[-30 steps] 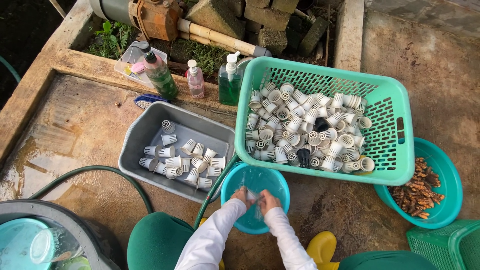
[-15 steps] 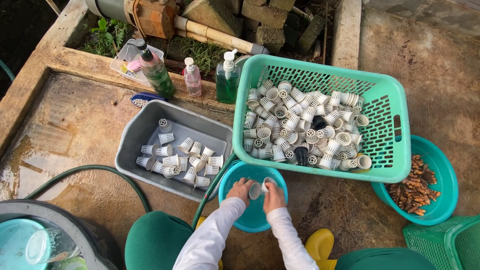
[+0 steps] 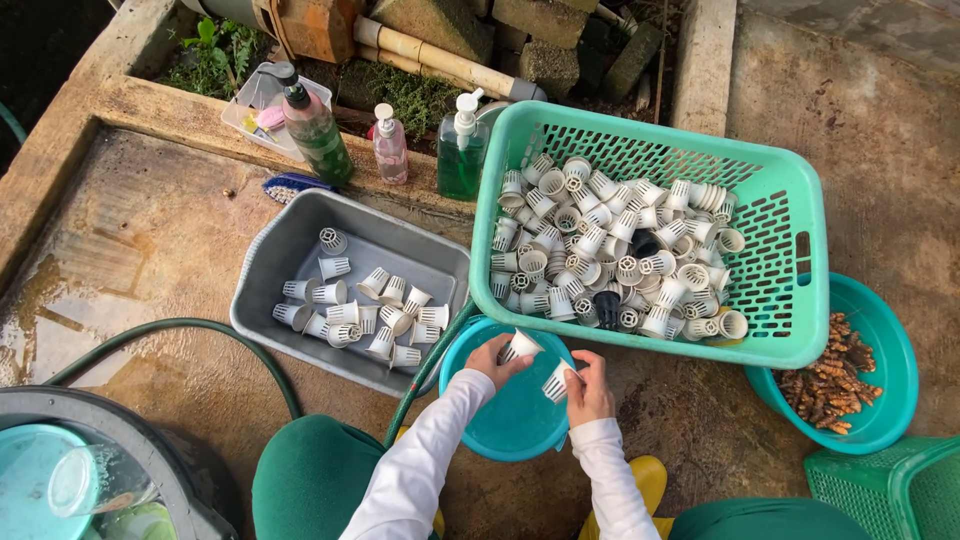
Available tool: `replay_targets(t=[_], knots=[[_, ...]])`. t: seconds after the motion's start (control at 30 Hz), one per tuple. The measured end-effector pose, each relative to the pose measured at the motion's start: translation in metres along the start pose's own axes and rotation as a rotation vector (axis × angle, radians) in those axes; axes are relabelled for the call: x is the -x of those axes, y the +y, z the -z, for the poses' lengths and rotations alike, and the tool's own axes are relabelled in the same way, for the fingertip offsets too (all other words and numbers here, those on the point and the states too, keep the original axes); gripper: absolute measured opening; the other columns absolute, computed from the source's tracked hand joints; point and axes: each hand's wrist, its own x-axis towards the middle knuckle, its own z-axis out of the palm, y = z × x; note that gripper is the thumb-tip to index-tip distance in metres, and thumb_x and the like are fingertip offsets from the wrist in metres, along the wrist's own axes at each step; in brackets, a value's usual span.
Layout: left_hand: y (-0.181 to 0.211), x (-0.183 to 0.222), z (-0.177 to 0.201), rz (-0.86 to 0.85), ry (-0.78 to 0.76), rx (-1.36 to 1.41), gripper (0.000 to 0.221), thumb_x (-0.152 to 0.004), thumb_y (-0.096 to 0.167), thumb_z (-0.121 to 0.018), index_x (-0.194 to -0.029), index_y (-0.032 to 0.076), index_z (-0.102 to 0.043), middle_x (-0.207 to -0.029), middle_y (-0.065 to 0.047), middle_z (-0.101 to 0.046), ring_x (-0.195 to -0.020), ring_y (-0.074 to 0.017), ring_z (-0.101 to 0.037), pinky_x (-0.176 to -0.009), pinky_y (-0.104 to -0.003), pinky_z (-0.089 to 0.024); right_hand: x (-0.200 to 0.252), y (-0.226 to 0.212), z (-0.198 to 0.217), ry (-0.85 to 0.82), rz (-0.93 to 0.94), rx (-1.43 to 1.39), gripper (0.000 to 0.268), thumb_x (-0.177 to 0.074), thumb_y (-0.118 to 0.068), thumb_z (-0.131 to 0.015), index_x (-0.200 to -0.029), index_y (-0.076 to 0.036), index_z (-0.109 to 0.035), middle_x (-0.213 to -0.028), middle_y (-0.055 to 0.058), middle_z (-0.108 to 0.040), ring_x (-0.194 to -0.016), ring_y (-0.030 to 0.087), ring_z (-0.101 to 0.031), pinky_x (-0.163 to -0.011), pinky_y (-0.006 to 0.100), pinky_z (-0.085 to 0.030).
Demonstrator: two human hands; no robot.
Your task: Washing white plastic hydroponic net pots in a bucket of water.
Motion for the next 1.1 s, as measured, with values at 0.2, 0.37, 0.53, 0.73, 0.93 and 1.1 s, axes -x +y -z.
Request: replay_targets(t=[0.2, 0.37, 0.53, 0.73, 0.93, 1.1], knots=[[-0.071, -0.022, -0.021, -0.099, 0.139, -0.437, 0.069, -0.079, 0.023, -0.081, -0.141, 0.014, -0.054, -0.13, -0.014, -0.062, -0.12, -0.0372, -0.062, -0.103, -0.045, -0.051, -0.009, 0.026, -0.044, -0.02, 0.142, 0.133, 0.042, -0.095, -0.002, -0.059, -0.133, -0.018, -0.051, -0.106, 0.016, -0.072, -0.095, 0.034, -0.073, -0.078, 0.043, -0.061], [-0.064, -0.006, -0.016, 0.13, -0.036, -0.595, 0.073, -0.08, 0.023, -0.085, -0.145, 0.022, -0.051, -0.155, -0.017, -0.039, -0.138, -0.0381, -0.046, -0.112, -0.044, -0.045, -0.007, 0.045, -0.089, -0.19, 0.187, 0.37, 0.06, -0.088, 0.007, -0.056, -0.138, -0.024, -0.045, -0.125, 0.021, -0.067, -0.105, 0.04, -0.07, -0.086, 0.047, -0.059], [-0.04, 0.001, -0.013, 0.238, -0.251, -0.676, 0.079, -0.079, 0.028, -0.09, -0.147, 0.025, -0.049, -0.162, -0.012, -0.031, -0.146, -0.036, -0.036, -0.117, -0.043, -0.039, -0.001, 0.01, -0.063, -0.422, -0.134, 0.459, 0.061, -0.099, -0.003, -0.056, -0.15, -0.032, -0.037, -0.119, 0.02, -0.071, -0.106, 0.04, -0.071, -0.09, 0.049, -0.058], [-0.046, -0.024, -0.024, 0.038, -0.188, -0.367, 0.062, -0.075, 0.026, -0.087, -0.132, 0.016, -0.067, -0.134, -0.013, -0.065, -0.125, -0.0314, -0.064, -0.11, -0.039, -0.05, 0.0, 0.014, -0.026, -0.184, 0.209, 0.078, 0.051, -0.09, -0.002, -0.056, -0.137, -0.022, -0.054, -0.131, 0.02, -0.065, -0.12, 0.039, -0.065, -0.098, 0.045, -0.054], [-0.096, -0.046, -0.041, -0.168, -0.039, -0.385, 0.078, -0.074, 0.002, -0.084, -0.145, 0.017, -0.058, -0.147, -0.022, -0.05, -0.133, -0.039, -0.051, -0.109, -0.043, -0.046, -0.017, 0.061, -0.076, -0.119, 0.382, 0.266, 0.031, -0.089, -0.012, -0.072, -0.118, -0.005, -0.066, -0.143, 0.025, -0.05, -0.136, 0.046, -0.044, -0.11, 0.048, -0.042], [-0.079, -0.017, -0.031, 0.11, -0.058, -0.755, 0.041, -0.106, 0.013, -0.045, -0.146, 0.02, -0.051, -0.163, -0.006, -0.035, -0.14, -0.0319, -0.045, -0.106, -0.043, -0.052, -0.016, 0.057, -0.102, -0.456, -0.004, 0.672, 0.037, -0.094, -0.002, -0.063, -0.129, -0.014, -0.065, -0.152, 0.018, -0.044, -0.141, 0.04, -0.043, -0.115, 0.046, -0.042]])
